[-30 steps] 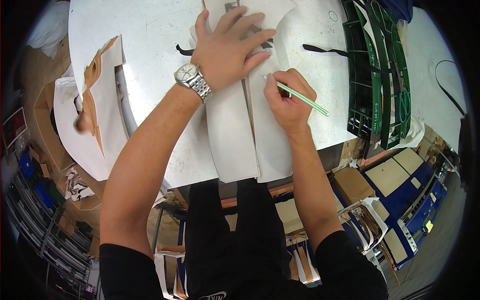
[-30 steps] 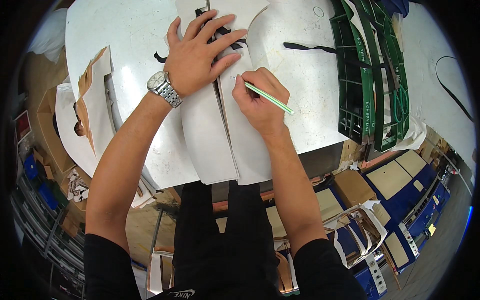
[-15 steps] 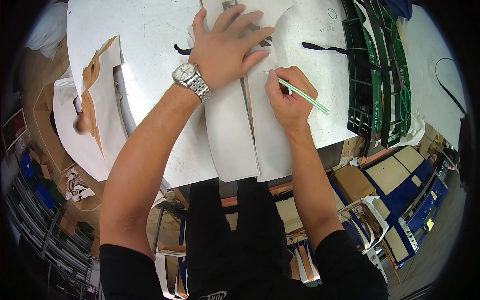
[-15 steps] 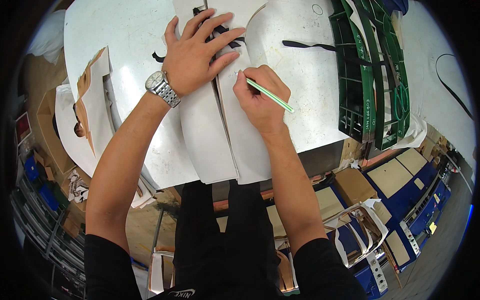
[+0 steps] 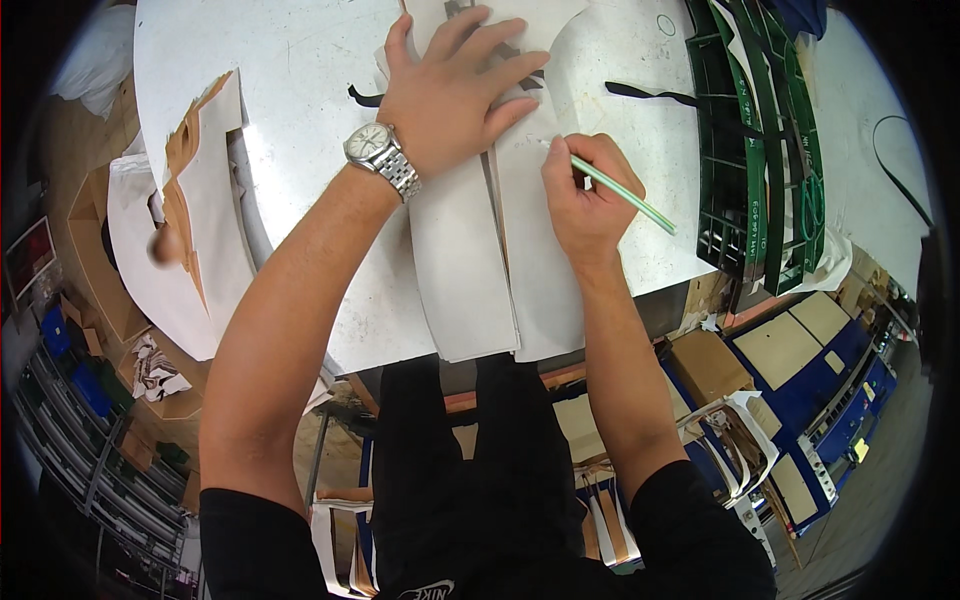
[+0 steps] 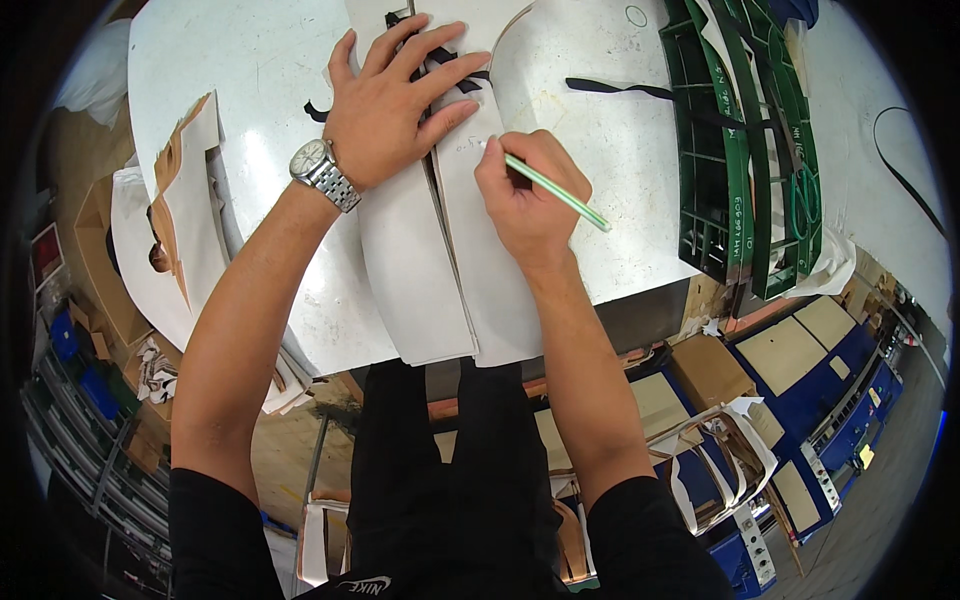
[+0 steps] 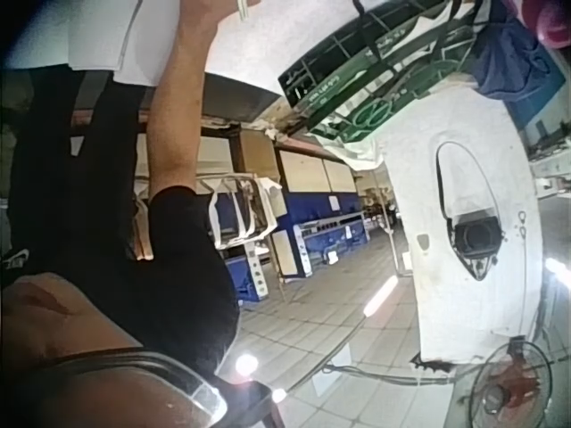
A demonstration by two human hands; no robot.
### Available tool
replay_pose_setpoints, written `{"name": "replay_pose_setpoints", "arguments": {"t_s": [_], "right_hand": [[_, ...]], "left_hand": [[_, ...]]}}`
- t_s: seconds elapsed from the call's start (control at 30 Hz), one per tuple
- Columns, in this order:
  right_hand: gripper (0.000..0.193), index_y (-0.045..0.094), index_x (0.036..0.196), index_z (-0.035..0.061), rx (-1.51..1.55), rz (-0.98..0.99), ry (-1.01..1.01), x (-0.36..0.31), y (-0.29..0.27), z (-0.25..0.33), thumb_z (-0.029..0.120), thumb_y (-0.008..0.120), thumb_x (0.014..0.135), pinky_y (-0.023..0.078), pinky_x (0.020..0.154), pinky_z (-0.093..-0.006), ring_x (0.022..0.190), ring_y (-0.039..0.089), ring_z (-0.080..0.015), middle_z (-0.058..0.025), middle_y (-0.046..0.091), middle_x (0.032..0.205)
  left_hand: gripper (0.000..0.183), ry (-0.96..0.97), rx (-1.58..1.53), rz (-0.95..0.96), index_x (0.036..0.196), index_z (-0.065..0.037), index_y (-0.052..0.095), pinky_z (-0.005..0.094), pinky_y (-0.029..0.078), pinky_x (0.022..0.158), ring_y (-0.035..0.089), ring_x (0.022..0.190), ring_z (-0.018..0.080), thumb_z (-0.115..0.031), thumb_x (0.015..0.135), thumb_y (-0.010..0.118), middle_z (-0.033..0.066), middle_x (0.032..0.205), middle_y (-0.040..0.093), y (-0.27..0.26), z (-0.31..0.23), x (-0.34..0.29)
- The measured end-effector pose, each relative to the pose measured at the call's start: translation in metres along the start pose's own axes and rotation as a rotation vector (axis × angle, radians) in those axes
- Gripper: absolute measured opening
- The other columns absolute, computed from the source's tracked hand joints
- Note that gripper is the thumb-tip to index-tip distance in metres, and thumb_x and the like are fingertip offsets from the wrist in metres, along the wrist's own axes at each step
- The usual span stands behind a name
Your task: Organizing, cutting, and marking white synthetic shoe components on a factory workbench and machine.
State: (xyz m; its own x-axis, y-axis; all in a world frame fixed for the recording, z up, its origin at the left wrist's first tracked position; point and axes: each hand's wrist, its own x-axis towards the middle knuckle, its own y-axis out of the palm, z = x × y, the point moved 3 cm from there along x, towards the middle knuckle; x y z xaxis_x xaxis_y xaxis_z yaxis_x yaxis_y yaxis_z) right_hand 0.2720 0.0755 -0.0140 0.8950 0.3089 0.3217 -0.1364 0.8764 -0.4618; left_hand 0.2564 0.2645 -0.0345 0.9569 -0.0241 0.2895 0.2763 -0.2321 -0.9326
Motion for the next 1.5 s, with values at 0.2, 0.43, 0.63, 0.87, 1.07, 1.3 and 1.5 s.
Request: {"name": "replay_pose_setpoints", "arguments": {"t_s": [0.2, 0.43, 0.63, 0.87, 1.07, 1.3, 1.5], "right_hand": [[0.007, 0.071, 0.086, 0.0008, -0.020, 0.225, -0.077, -0.005, 0.003, 0.004, 0.000, 0.077, 0.087, 0.043, 0.051, -0.0269, 0.057, 0.055, -0.0111, -0.0061, 0.062, 0.071], [0.009, 0.069, 0.085, 0.0009, 0.053, -0.048, 0.058, -0.007, -0.016, -0.006, 0.001, 0.077, 0.089, 0.041, 0.051, -0.0234, 0.058, 0.054, -0.0079, -0.0030, 0.062, 0.072], [0.007, 0.070, 0.087, 0.0008, 0.123, 0.136, 0.055, -0.006, -0.009, -0.004, 0.001, 0.077, 0.088, 0.041, 0.051, -0.0230, 0.058, 0.054, -0.0077, -0.0031, 0.063, 0.072], [0.008, 0.071, 0.088, 0.0005, 0.056, 0.206, -0.009, -0.010, -0.004, 0.001, 0.000, 0.078, 0.086, 0.043, 0.051, -0.0245, 0.057, 0.055, -0.0090, -0.0049, 0.062, 0.072], [0.008, 0.070, 0.085, 0.0007, -0.010, 0.232, -0.097, -0.009, -0.002, 0.004, -0.001, 0.078, 0.084, 0.044, 0.051, -0.0263, 0.055, 0.056, -0.0133, -0.0064, 0.061, 0.071], [0.008, 0.070, 0.085, 0.0015, -0.021, 0.191, -0.064, -0.010, -0.005, 0.000, -0.001, 0.077, 0.084, 0.044, 0.050, -0.0269, 0.054, 0.055, -0.0134, -0.0061, 0.060, 0.071], [0.009, 0.069, 0.085, 0.0017, -0.038, 0.171, -0.074, -0.011, -0.006, 0.000, -0.001, 0.078, 0.085, 0.044, 0.050, -0.0262, 0.055, 0.055, -0.0127, -0.0060, 0.060, 0.071]], "left_hand": [[0.044, 0.004, 0.005, 0.002, 0.144, -0.045, 0.063, 0.0717, 0.016, 0.120, 0.041, 0.152, 0.0212, -0.056, 0.101, 0.064, -0.0085, 0.160, 0.052, 0.001, 0.001, 0.000], [0.046, 0.005, 0.015, 0.017, 0.146, -0.046, 0.062, 0.0707, 0.015, 0.121, 0.040, 0.152, 0.0210, -0.057, 0.101, 0.064, -0.0080, 0.161, 0.051, -0.006, 0.000, 0.001], [0.071, 0.195, -0.229, -0.187, 0.152, -0.026, 0.058, 0.0794, 0.021, 0.113, 0.036, 0.153, 0.0384, -0.060, 0.091, 0.068, 0.0126, 0.163, 0.046, -0.021, 0.003, 0.009], [0.079, 0.025, -0.159, 0.382, 0.158, -0.024, 0.051, 0.0818, 0.020, 0.111, 0.032, 0.154, 0.0414, -0.062, 0.090, 0.068, 0.0146, 0.167, 0.040, -0.029, 0.003, 0.010], [0.079, 0.023, -0.171, 0.387, 0.157, -0.023, 0.052, 0.0815, 0.020, 0.111, 0.033, 0.154, 0.0414, -0.061, 0.090, 0.068, 0.0155, 0.166, 0.041, -0.023, 0.006, 0.008], [0.079, 0.174, -0.221, 0.034, 0.157, -0.023, 0.052, 0.0816, 0.020, 0.111, 0.033, 0.154, 0.0417, -0.060, 0.090, 0.069, 0.0155, 0.166, 0.041, -0.009, 0.009, 0.002], [0.078, 0.171, -0.230, 0.039, 0.156, -0.023, 0.053, 0.0817, 0.020, 0.111, 0.033, 0.154, 0.0417, -0.060, 0.090, 0.069, 0.0157, 0.166, 0.041, -0.007, 0.009, 0.002]]}}
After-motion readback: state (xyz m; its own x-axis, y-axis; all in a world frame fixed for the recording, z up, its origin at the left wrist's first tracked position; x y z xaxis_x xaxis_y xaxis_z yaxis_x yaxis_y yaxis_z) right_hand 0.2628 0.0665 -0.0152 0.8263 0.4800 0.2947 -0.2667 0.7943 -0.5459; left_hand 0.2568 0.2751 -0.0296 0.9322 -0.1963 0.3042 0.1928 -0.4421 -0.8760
